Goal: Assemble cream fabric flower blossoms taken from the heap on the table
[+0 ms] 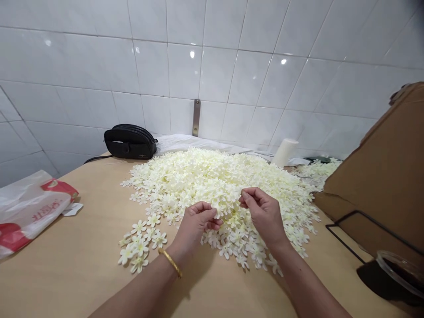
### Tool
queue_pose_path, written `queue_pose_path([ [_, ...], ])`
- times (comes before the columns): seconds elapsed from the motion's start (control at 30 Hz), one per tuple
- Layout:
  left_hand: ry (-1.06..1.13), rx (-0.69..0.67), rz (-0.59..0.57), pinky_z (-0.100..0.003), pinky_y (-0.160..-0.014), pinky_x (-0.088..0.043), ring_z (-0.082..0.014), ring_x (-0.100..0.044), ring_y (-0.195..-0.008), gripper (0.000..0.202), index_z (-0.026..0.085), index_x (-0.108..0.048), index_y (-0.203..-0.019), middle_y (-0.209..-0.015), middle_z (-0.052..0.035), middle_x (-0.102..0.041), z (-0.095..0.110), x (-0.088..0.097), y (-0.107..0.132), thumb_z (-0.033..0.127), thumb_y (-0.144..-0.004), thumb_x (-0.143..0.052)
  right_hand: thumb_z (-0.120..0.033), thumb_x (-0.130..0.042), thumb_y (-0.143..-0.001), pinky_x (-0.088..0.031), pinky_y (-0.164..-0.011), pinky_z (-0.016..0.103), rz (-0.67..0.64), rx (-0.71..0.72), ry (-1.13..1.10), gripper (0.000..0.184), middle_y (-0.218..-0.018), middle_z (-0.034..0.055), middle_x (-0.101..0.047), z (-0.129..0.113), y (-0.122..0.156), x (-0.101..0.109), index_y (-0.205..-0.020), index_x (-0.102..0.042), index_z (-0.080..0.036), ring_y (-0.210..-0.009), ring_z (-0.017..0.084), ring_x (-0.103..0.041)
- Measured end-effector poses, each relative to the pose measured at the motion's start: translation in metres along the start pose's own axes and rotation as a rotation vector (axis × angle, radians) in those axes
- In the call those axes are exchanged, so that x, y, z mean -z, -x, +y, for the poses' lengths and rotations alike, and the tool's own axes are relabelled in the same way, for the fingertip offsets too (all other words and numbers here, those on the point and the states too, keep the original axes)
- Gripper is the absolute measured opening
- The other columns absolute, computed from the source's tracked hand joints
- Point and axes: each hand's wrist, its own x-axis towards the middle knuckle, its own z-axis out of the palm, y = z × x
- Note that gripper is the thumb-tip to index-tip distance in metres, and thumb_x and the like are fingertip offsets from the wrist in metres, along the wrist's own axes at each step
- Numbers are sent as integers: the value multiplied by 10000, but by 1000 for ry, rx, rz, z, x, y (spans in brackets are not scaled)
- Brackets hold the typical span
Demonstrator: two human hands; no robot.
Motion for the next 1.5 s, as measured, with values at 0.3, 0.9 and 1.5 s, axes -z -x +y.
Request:
queue_pose_path([
  [0.3, 18, -49, 5, -218, -519, -412, -109, -558, -522, 177, 143, -455, -613, -545, 32, -488, 5, -1, 3, 223, -644, -610, -172, -411, -768, -357, -594, 252, -168, 391, 651, 157, -660, 34, -549, -3, -50, -19, -681, -541, -166, -629, 143, -489],
  [0.9, 170, 23, -115, -213, -554, -436, -95, -558, -532, 177, 112, -544, -664, -607, -18, -571, -2, 0, 0, 269, -657, -625, -192, -453, -785, -410, -637, 261, -254, 309, 158, 133, -724, 32, -553, -3, 22, -17, -728, -573, -178, -684, 138, -513],
  [1.5, 145, 21, -68, -216, -511, -438, -122, -581, -529, 141, 126, -500, -649, -531, 12, -534, -1, -2, 0, 159, -616, -633, -221, -428, -778, -368, -586, 247, 19, 242, 414, 137, -667, 18, -540, 3, -11, 10, -700, -530, -172, -621, 135, -487],
])
